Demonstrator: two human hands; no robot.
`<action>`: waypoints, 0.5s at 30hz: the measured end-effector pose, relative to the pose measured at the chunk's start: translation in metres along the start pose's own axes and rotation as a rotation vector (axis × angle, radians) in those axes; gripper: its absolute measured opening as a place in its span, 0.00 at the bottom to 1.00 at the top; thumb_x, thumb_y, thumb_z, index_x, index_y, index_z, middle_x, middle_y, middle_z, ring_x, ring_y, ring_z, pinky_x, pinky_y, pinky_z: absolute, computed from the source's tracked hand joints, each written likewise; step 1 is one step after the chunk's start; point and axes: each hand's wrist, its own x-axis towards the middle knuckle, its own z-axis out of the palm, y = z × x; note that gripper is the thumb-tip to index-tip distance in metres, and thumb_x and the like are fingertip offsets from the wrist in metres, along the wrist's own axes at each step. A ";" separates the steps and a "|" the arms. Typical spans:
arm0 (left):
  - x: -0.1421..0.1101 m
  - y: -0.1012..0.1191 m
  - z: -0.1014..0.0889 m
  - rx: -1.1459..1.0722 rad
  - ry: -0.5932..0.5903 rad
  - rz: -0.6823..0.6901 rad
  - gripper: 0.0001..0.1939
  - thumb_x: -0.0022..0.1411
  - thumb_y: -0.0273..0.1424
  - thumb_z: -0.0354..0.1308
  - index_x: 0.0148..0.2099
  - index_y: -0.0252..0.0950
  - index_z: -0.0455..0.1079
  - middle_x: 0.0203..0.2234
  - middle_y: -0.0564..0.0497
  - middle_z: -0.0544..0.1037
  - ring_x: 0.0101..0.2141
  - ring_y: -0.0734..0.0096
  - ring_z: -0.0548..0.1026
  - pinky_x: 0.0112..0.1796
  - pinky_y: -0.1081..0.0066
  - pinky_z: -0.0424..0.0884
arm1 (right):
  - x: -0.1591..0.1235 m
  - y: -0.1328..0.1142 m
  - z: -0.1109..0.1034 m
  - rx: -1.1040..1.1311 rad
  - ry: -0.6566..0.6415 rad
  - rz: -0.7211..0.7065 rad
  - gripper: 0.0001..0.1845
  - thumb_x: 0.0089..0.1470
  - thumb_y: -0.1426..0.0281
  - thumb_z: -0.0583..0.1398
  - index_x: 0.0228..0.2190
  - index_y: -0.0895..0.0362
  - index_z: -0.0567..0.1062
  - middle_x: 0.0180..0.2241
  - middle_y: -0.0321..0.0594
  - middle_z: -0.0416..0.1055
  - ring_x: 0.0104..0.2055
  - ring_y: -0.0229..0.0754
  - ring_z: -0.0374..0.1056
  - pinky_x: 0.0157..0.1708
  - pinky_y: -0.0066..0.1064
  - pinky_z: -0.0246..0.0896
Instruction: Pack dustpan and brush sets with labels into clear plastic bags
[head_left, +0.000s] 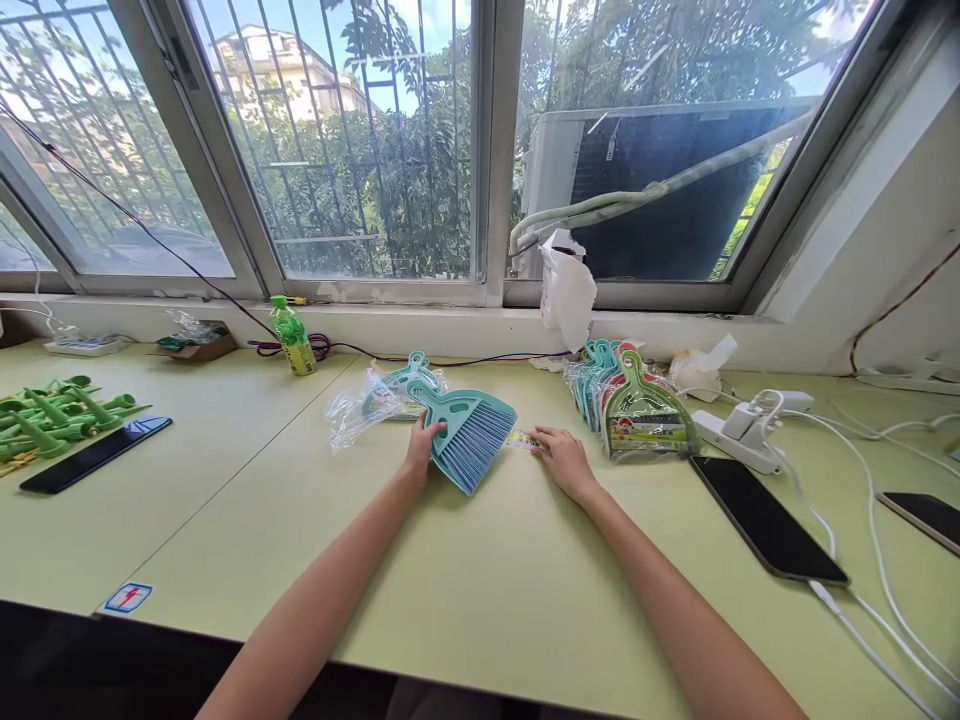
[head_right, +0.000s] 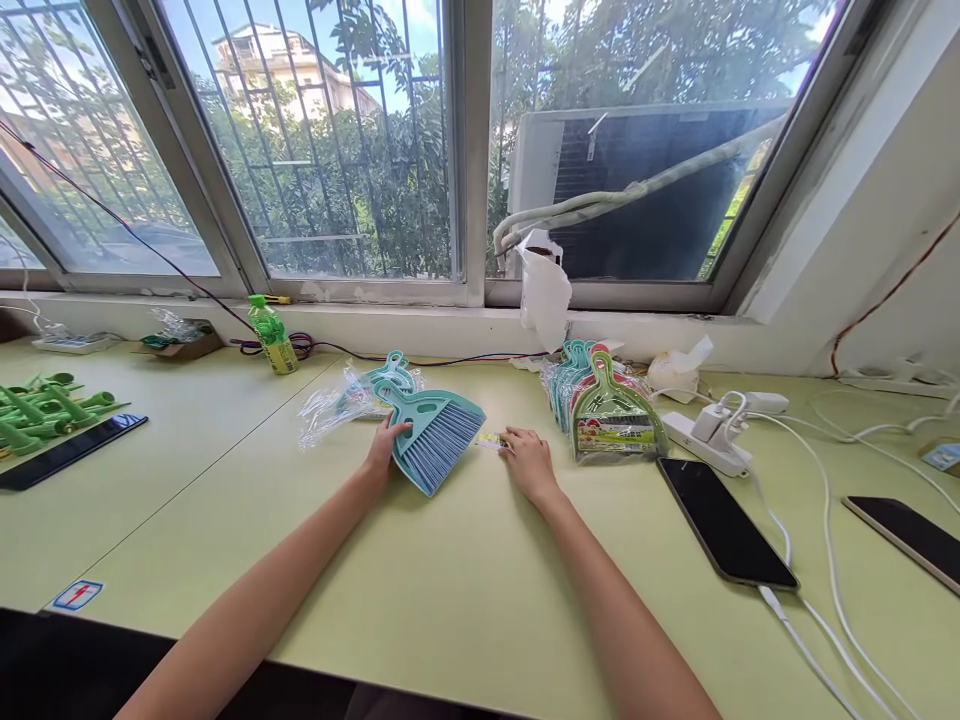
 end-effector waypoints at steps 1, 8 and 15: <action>0.000 0.000 0.000 -0.001 -0.002 -0.003 0.24 0.43 0.28 0.62 0.46 0.37 0.68 0.31 0.54 0.76 0.29 0.70 0.74 0.32 0.71 0.72 | 0.000 0.001 -0.001 -0.029 0.007 0.053 0.17 0.58 0.69 0.56 0.49 0.51 0.74 0.57 0.43 0.65 0.59 0.48 0.58 0.54 0.44 0.54; -0.002 0.002 0.000 0.018 -0.054 -0.079 0.22 0.43 0.30 0.67 0.43 0.35 0.69 0.34 0.48 0.78 0.33 0.65 0.77 0.35 0.68 0.75 | 0.005 0.010 -0.005 0.039 0.016 0.159 0.23 0.51 0.73 0.60 0.51 0.59 0.73 0.52 0.48 0.70 0.54 0.48 0.64 0.51 0.34 0.57; -0.008 0.005 0.000 0.127 -0.207 -0.062 0.35 0.33 0.27 0.74 0.47 0.37 0.67 0.40 0.47 0.76 0.37 0.64 0.77 0.36 0.67 0.75 | 0.000 0.009 -0.013 0.004 -0.001 0.252 0.23 0.46 0.71 0.63 0.47 0.53 0.76 0.47 0.45 0.73 0.50 0.51 0.67 0.40 0.35 0.60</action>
